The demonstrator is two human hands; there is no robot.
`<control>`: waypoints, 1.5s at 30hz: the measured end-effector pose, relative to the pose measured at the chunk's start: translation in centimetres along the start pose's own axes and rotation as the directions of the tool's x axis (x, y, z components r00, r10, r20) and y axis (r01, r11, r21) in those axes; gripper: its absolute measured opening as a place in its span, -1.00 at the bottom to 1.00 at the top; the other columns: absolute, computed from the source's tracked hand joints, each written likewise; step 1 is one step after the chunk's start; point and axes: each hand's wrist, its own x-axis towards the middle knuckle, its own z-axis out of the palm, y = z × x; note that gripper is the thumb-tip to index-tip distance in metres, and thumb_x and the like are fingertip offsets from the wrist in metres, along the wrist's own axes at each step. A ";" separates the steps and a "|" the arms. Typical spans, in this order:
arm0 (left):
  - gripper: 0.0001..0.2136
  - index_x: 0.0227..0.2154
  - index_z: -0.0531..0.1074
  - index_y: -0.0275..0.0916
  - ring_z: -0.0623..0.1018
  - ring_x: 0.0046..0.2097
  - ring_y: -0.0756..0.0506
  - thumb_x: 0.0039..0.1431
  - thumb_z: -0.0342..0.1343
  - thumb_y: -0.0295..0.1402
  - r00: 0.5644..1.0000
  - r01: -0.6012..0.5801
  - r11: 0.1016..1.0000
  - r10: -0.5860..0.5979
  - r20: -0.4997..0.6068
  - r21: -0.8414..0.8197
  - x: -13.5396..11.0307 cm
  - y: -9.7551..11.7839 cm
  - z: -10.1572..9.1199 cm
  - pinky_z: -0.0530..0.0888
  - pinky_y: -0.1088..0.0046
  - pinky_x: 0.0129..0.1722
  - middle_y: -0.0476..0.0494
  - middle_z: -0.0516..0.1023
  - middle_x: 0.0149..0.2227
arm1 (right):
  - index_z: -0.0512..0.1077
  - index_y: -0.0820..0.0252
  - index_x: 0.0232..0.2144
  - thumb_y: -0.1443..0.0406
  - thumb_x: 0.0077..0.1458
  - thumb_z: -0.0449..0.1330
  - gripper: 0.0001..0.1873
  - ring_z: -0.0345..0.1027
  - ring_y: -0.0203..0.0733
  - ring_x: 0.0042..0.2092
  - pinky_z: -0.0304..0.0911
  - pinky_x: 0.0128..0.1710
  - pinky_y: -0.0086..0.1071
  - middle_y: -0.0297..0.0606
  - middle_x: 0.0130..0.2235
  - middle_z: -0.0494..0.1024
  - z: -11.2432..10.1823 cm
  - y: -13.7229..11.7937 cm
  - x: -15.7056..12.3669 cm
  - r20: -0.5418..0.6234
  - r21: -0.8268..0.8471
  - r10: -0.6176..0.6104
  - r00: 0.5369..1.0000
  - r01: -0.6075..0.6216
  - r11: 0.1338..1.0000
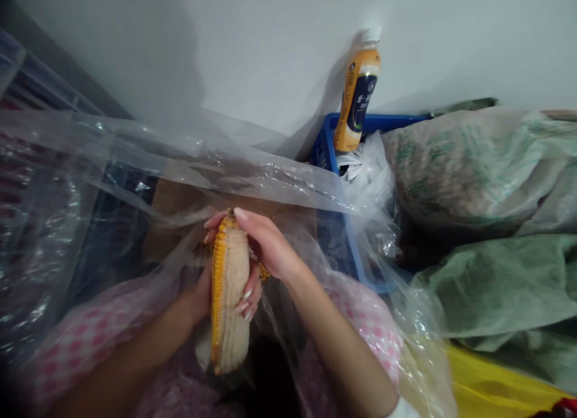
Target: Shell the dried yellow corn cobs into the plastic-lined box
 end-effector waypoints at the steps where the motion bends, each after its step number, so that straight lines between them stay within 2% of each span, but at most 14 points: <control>1: -0.28 -0.72 0.40 -0.31 0.39 -0.67 -0.06 0.12 -0.50 0.06 1.000 0.008 1.000 -0.008 0.002 -0.002 0.1 -0.1 -0.2 0.35 0.40 -0.57 -0.15 0.32 -0.76 | 0.48 0.17 -0.35 -0.02 0.02 0.11 -0.60 0.38 -0.27 -0.34 0.29 -0.22 -0.37 -0.27 -0.37 0.52 0.0 0.1 0.0 -0.013 -0.017 -0.007 1.000 0.007 1.000; 4: -0.35 -0.73 0.39 -0.32 0.39 -0.67 -0.08 -0.03 -0.25 0.19 0.999 0.018 1.000 -0.017 0.030 -0.009 0.4 -0.5 -0.6 0.34 0.39 -0.59 -0.16 0.32 -0.76 | 0.48 0.17 -0.36 0.05 0.02 0.16 -0.68 0.39 -0.27 -0.33 0.30 -0.20 -0.36 -0.28 -0.39 0.53 -0.1 0.2 0.1 -0.014 -0.042 -0.030 0.999 0.029 0.999; 6: -0.40 -0.73 0.39 -0.31 0.39 -0.68 -0.07 -0.10 -0.14 0.19 0.999 0.011 1.000 -0.011 0.048 -0.016 0.4 -0.6 -0.7 0.33 0.40 -0.60 -0.15 0.31 -0.76 | 0.47 0.17 -0.36 0.07 0.01 0.16 -0.71 0.40 -0.25 -0.32 0.30 -0.21 -0.36 -0.27 -0.39 0.53 0.0 0.1 0.0 -0.003 -0.033 -0.031 1.000 0.031 0.999; 12: -0.38 -0.71 0.42 -0.31 0.38 -0.67 -0.06 -0.01 -0.23 0.15 0.995 0.009 1.000 -0.007 0.103 -0.024 0.1 -0.8 -0.4 0.32 0.40 -0.59 -0.14 0.33 -0.75 | 0.45 0.19 -0.41 0.13 -0.07 0.21 -0.75 0.40 -0.24 -0.34 0.30 -0.23 -0.33 -0.27 -0.42 0.51 0.5 -0.4 -0.2 0.037 0.070 -0.028 0.999 0.025 0.997; 16: -0.45 -0.70 0.43 -0.30 0.37 -0.68 -0.06 -0.15 -0.03 0.18 0.989 0.018 0.998 -0.009 0.149 -0.061 0.5 -1.2 -1.0 0.32 0.39 -0.61 -0.13 0.35 -0.74 | 0.45 0.18 -0.41 0.14 -0.08 0.23 -0.77 0.39 -0.26 -0.35 0.30 -0.21 -0.33 -0.28 -0.43 0.50 0.6 -0.1 -0.2 0.067 0.102 -0.036 0.997 0.029 0.994; 19: -0.51 -0.69 0.45 -0.28 0.39 -0.66 -0.10 -0.23 0.09 0.15 0.965 0.054 0.998 -0.043 0.260 -0.035 0.6 -1.3 -1.5 0.34 0.37 -0.60 -0.15 0.38 -0.74 | 0.46 0.16 -0.35 0.10 -0.02 0.19 -0.74 0.41 -0.24 -0.30 0.29 -0.19 -0.33 -0.27 -0.37 0.52 0.5 0.1 -0.3 0.088 0.062 -0.054 0.995 0.049 0.997; 21: -0.51 -0.70 0.45 -0.26 0.39 -0.67 -0.10 -0.24 0.11 0.16 0.944 0.079 0.996 -0.064 0.324 -0.033 0.3 -1.4 -1.5 0.33 0.37 -0.62 -0.16 0.35 -0.76 | 0.47 0.15 -0.26 0.05 0.03 0.13 -0.65 0.41 -0.22 -0.25 0.29 -0.17 -0.32 -0.24 -0.31 0.54 0.5 0.0 -0.4 0.127 0.054 -0.056 0.990 0.049 0.997; 24: -0.48 -0.75 0.43 -0.24 0.33 -0.72 -0.07 -0.17 0.04 0.18 0.940 0.117 0.989 -0.082 0.331 -0.088 -0.3 -1.5 -1.0 0.31 0.39 -0.65 -0.15 0.29 -0.82 | 0.48 0.18 -0.18 0.01 0.08 0.03 -0.55 0.42 -0.19 -0.20 0.27 -0.11 -0.31 -0.22 -0.27 0.56 0.5 -0.2 -0.4 0.199 0.079 -0.024 0.980 0.008 0.997; 26: -0.53 -0.76 0.43 -0.23 0.32 -0.73 -0.06 -0.15 0.10 0.12 0.933 0.135 0.983 -0.083 0.351 -0.126 -0.6 -1.7 -0.6 0.31 0.41 -0.66 -0.14 0.28 -0.83 | 0.48 0.21 -0.16 0.04 0.10 0.01 -0.54 0.42 -0.20 -0.20 0.27 -0.09 -0.30 -0.21 -0.26 0.57 0.5 -0.2 -0.4 0.202 0.082 -0.011 0.979 -0.006 0.997; 29: -0.62 -0.73 0.45 -0.25 0.34 -0.73 -0.06 -0.15 0.19 -0.01 0.907 0.127 0.976 -0.042 0.420 -0.177 -0.8 -1.8 -0.4 0.31 0.43 -0.66 -0.11 0.30 -0.83 | 0.48 0.24 -0.15 0.06 0.10 0.04 -0.55 0.42 -0.21 -0.22 0.27 -0.10 -0.30 -0.20 -0.27 0.58 0.4 -0.1 -0.3 0.179 0.056 -0.024 0.984 0.014 0.998; 33: -0.65 -0.71 0.45 -0.26 0.35 -0.72 -0.05 -0.12 0.20 -0.05 0.886 0.107 0.974 -0.003 0.464 -0.198 -0.6 -1.9 -0.6 0.32 0.44 -0.65 -0.10 0.31 -0.81 | 0.48 0.25 -0.17 0.08 0.08 0.10 -0.60 0.43 -0.21 -0.21 0.29 -0.10 -0.30 -0.19 -0.28 0.58 0.5 0.1 -0.4 0.182 0.053 -0.037 0.983 0.028 0.998; 39: -0.65 -0.68 0.48 -0.26 0.36 -0.71 -0.05 -0.10 0.20 -0.05 0.895 0.047 0.977 0.051 0.444 -0.207 -0.3 -2.5 -0.9 0.32 0.44 -0.64 -0.10 0.33 -0.80 | 0.43 0.23 -0.19 0.09 0.03 0.18 -0.63 0.43 -0.21 -0.22 0.32 -0.13 -0.27 -0.17 -0.21 0.56 0.7 0.5 -0.7 0.157 0.114 -0.028 0.987 0.009 0.993; 45: -0.63 -0.68 0.49 -0.25 0.37 -0.71 -0.06 -0.10 0.18 -0.01 0.883 0.044 0.973 0.069 0.465 -0.228 0.2 -2.7 -1.0 0.33 0.44 -0.65 -0.11 0.33 -0.80 | 0.38 0.20 -0.16 0.16 0.00 0.22 -0.64 0.42 -0.26 -0.22 0.30 -0.11 -0.29 -0.19 -0.16 0.53 0.5 0.7 -0.7 0.211 0.087 -0.046 0.976 0.028 0.996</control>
